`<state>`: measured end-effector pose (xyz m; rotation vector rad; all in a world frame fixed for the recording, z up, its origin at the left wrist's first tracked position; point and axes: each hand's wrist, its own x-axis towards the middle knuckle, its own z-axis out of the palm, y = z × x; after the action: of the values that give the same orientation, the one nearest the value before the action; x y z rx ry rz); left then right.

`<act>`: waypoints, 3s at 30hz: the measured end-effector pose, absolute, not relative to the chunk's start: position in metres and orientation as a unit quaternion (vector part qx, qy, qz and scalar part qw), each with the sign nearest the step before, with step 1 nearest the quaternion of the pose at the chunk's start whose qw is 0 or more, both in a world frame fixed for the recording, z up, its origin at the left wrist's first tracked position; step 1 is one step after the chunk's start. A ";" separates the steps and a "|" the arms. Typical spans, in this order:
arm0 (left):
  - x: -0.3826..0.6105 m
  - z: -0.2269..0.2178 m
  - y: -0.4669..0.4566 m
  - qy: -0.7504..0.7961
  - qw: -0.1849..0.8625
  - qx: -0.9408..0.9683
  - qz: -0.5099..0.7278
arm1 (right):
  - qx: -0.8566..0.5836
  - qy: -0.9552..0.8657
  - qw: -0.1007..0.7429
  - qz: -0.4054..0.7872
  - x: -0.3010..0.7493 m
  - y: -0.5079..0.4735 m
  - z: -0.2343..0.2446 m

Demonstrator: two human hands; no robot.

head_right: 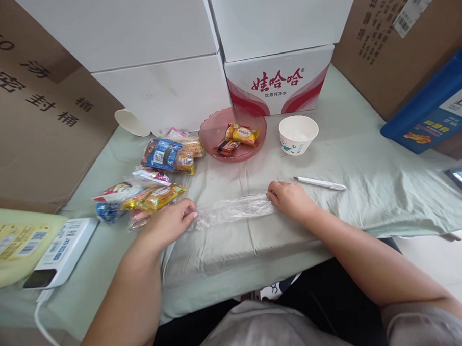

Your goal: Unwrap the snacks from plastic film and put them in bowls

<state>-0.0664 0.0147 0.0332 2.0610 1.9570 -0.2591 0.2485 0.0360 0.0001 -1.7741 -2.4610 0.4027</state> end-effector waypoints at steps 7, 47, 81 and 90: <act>-0.039 0.020 -0.002 0.666 -0.115 0.734 0.066 | -0.567 -0.822 0.037 0.045 0.244 0.033 -0.005; 0.022 -0.011 -0.039 0.481 0.347 0.727 0.347 | -0.257 -0.933 0.076 0.241 0.236 0.009 0.004; 0.012 -0.015 0.006 0.468 0.534 0.490 0.506 | -0.402 -0.727 0.044 0.554 0.221 -0.001 0.009; 0.016 -0.029 0.004 0.481 0.374 0.699 0.374 | -0.397 -0.770 -0.037 0.498 0.222 -0.002 0.019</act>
<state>0.0163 0.0043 -0.0287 1.7903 1.2326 0.9590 0.2220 -0.0020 0.0185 -1.2768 -2.4773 1.6033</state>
